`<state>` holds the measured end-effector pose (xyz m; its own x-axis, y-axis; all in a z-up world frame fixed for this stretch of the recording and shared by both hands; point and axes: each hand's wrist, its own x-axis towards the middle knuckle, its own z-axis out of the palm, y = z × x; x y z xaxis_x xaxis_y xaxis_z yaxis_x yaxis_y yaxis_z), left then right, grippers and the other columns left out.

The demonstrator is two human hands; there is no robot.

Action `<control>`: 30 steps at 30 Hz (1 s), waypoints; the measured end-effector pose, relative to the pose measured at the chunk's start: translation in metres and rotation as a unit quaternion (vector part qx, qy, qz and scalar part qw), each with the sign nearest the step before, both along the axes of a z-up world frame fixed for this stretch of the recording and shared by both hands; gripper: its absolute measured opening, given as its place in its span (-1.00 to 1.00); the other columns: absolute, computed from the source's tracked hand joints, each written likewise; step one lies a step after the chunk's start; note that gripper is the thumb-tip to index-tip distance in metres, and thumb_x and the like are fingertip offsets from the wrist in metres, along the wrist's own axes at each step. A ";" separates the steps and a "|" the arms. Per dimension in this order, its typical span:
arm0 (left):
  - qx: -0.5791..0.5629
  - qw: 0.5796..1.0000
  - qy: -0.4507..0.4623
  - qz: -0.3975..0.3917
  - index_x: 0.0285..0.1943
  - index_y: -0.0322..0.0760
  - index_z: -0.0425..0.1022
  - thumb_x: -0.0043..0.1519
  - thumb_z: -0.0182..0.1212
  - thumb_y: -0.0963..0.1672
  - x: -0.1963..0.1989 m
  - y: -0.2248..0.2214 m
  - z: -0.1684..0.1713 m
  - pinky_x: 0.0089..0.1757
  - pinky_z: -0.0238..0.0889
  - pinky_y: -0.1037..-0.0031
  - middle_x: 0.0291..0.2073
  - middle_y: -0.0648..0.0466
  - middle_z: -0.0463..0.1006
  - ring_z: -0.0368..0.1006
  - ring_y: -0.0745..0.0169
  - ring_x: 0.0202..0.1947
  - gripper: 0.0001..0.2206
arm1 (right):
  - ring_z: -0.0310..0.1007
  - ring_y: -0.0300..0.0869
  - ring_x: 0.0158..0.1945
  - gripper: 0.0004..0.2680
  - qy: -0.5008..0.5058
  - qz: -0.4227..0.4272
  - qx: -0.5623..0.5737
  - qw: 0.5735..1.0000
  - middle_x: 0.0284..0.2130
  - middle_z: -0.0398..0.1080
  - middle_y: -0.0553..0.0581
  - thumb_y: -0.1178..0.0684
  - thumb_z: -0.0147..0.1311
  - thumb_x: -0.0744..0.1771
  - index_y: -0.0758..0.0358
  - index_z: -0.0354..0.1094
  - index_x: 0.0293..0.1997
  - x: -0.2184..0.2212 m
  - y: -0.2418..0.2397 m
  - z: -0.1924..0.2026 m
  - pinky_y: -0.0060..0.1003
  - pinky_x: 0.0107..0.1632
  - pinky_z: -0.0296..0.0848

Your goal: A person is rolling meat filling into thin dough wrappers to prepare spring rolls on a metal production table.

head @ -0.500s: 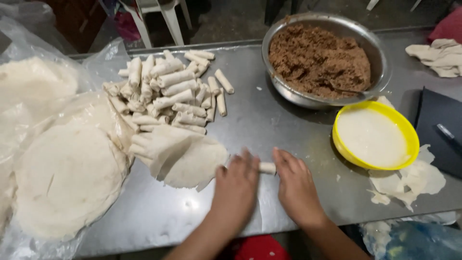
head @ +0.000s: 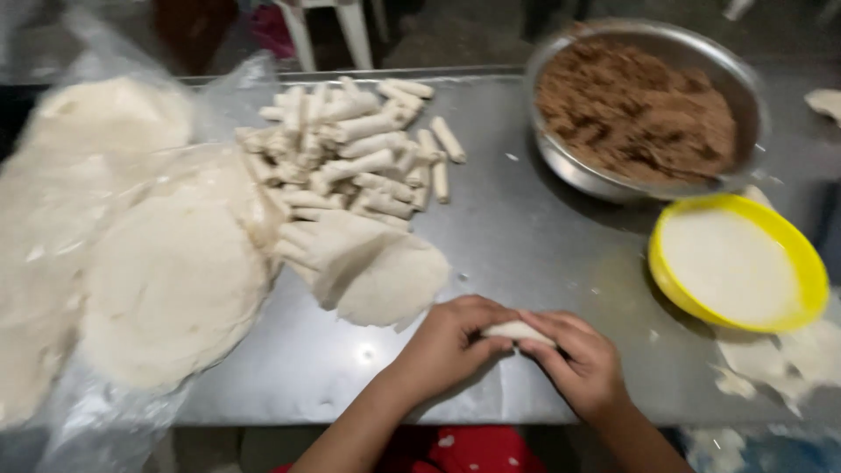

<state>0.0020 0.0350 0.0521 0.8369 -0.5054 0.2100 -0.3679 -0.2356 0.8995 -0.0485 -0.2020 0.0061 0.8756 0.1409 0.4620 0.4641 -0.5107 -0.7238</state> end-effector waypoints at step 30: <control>0.098 0.956 -0.274 -0.041 0.29 -0.10 0.55 0.33 0.26 -0.10 -0.018 0.018 0.053 -0.07 0.29 0.01 -0.09 -0.09 0.63 0.52 -0.24 -0.02 -0.67 | 0.49 -0.12 0.27 -0.55 0.120 -0.054 -0.037 0.991 0.16 0.50 0.10 -0.06 0.49 0.18 0.15 0.58 0.17 0.016 -0.010 -0.021 -0.24 0.35 0.37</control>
